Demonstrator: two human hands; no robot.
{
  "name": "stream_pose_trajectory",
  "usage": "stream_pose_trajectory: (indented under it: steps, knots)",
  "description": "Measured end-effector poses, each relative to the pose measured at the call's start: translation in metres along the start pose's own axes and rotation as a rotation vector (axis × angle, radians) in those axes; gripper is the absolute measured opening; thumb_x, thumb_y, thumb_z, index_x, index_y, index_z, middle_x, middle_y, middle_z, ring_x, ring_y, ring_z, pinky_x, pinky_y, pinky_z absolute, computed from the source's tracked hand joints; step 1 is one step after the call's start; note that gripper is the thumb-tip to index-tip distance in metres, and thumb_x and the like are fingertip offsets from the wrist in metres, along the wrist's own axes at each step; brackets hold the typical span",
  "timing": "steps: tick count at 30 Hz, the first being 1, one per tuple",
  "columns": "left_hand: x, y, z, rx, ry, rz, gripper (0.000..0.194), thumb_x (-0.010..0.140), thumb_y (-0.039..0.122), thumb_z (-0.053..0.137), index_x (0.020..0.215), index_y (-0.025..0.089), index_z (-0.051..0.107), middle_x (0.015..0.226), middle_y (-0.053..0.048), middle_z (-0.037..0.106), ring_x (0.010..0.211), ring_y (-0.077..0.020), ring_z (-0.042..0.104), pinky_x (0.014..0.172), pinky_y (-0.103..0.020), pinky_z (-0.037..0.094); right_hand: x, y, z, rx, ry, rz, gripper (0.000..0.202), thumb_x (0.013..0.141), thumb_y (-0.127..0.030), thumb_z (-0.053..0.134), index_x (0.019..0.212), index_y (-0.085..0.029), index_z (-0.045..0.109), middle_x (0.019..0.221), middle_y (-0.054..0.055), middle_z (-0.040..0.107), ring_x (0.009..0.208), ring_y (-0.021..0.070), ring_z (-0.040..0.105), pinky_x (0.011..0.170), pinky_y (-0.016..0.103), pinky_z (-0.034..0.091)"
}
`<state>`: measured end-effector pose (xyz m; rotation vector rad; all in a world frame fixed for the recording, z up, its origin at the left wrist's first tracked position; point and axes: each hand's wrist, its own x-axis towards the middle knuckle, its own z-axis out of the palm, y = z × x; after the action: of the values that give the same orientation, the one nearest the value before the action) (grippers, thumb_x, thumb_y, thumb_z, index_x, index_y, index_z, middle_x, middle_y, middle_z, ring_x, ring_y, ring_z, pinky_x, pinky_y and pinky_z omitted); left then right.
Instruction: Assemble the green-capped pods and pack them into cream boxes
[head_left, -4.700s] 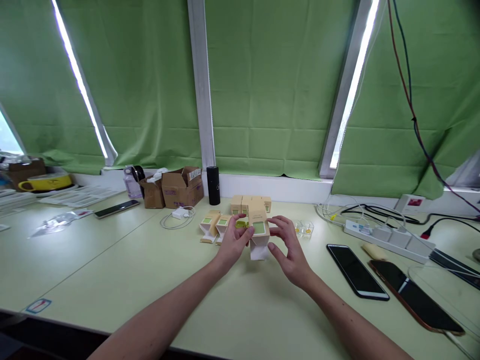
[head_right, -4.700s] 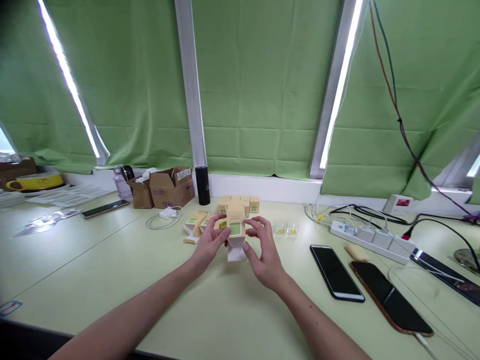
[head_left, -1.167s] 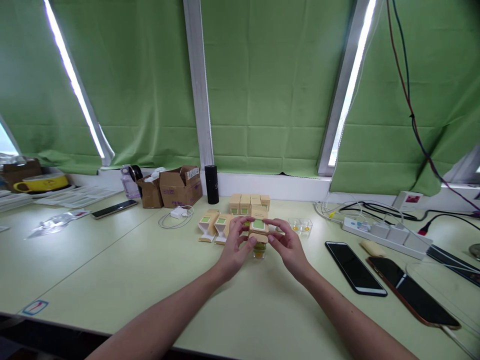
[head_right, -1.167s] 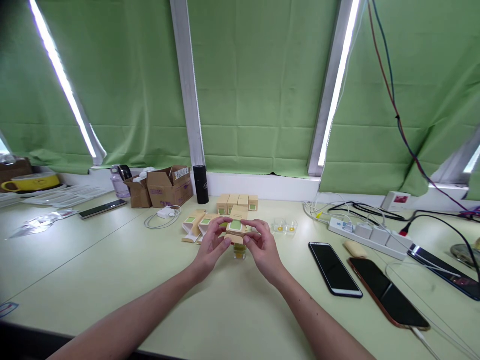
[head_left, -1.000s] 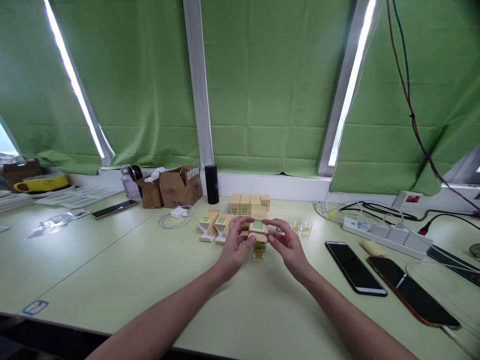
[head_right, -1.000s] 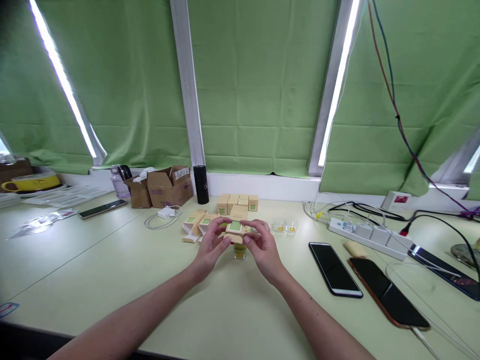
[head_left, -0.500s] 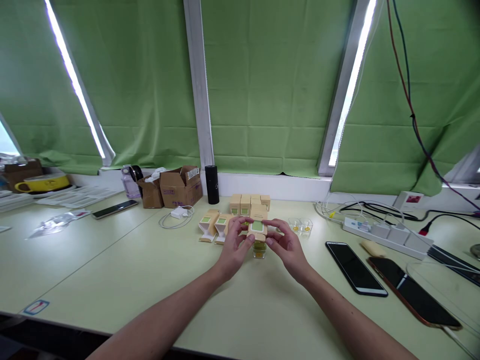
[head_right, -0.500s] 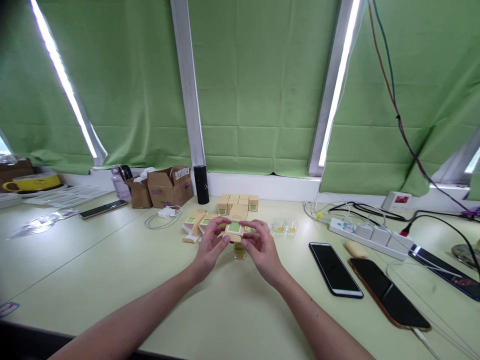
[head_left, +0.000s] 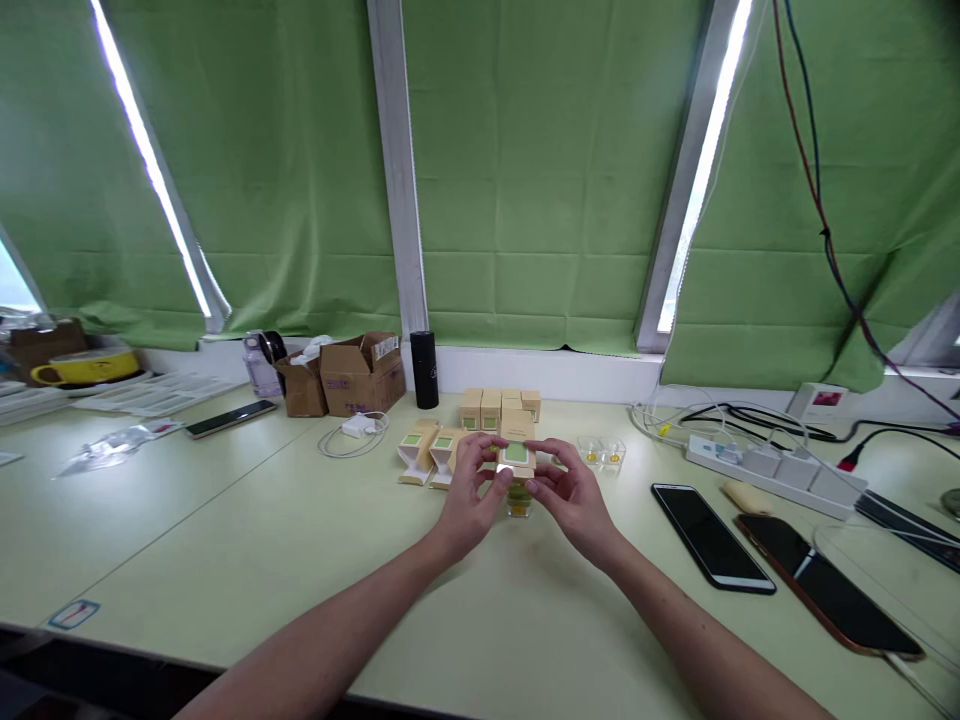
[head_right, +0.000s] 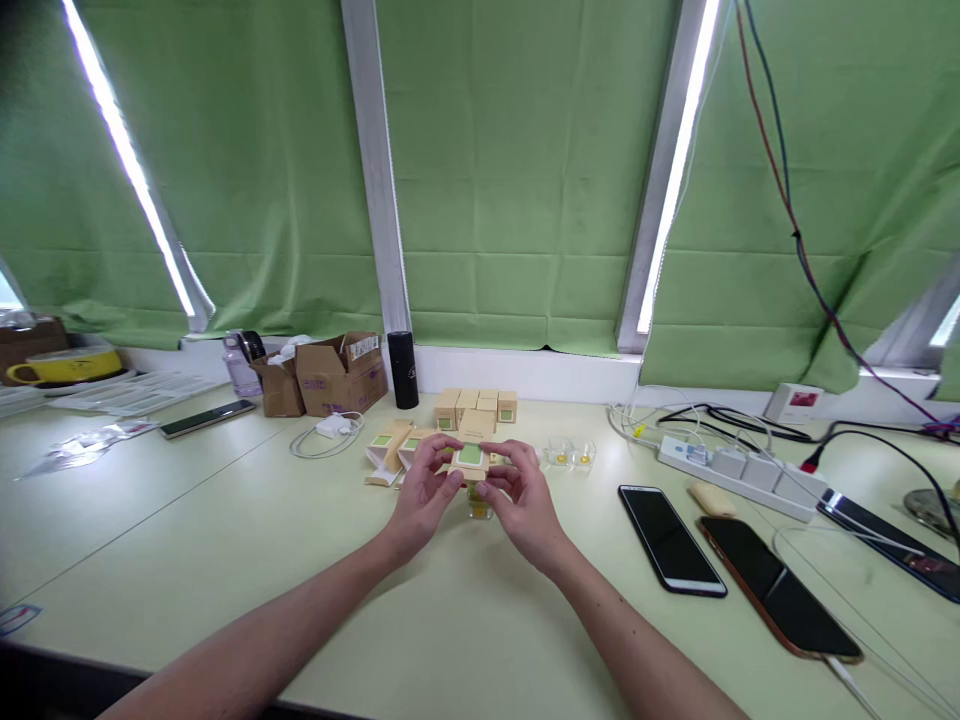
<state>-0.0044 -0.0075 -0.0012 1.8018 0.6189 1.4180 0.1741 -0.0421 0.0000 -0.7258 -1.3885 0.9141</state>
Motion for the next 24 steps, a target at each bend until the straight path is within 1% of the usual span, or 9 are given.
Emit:
stream_pose_trajectory:
  steps: [6,11,18,24]
  knots:
    - [0.0002,0.0012,-0.0038,-0.021,-0.050,0.026,0.038,0.093,0.042,0.070,0.126,0.028,0.056,0.133,-0.009,0.041,0.113,-0.0240,0.058,0.093,-0.037,0.056,0.0007,0.0004,-0.0007,-0.025,0.006,-0.020,0.037,0.088,-0.042,0.076,0.123,-0.035,0.066,0.130,0.005,0.051,0.099,0.0188,0.070,0.092,0.039,0.060]
    - [0.0015,-0.0006,-0.0019,0.013,-0.009,0.035,0.033,0.094,0.039,0.069,0.122,0.028,0.057,0.132,-0.008,0.042,0.109,-0.0217,0.060,0.091,-0.037,0.056,0.0007,0.0003,0.0001,-0.032,0.016,-0.025,0.036,0.089,-0.044,0.075,0.122,-0.034,0.067,0.130,0.005,0.051,0.098,0.0186,0.071,0.091,0.038,0.061]
    - [0.0008,-0.0040,-0.0001,0.049,0.015,0.046,0.032,0.095,0.038,0.068,0.123,0.027,0.057,0.131,-0.009,0.044,0.109,-0.0212,0.060,0.089,-0.036,0.056,0.0011,0.0019,-0.0006,-0.061,0.022,-0.040,0.034,0.091,-0.043,0.073,0.124,-0.034,0.066,0.130,0.005,0.051,0.092,0.0154,0.070,0.090,0.037,0.060]
    - [0.0009,-0.0023,0.0008,0.062,0.027,0.039,0.029,0.095,0.037,0.068,0.120,0.027,0.058,0.127,-0.008,0.046,0.108,-0.0202,0.059,0.089,-0.035,0.056,0.0017,0.0026,-0.0007,-0.054,0.026,-0.041,0.033,0.091,-0.043,0.073,0.122,-0.033,0.067,0.129,0.005,0.049,0.093,0.0156,0.070,0.089,0.036,0.060]
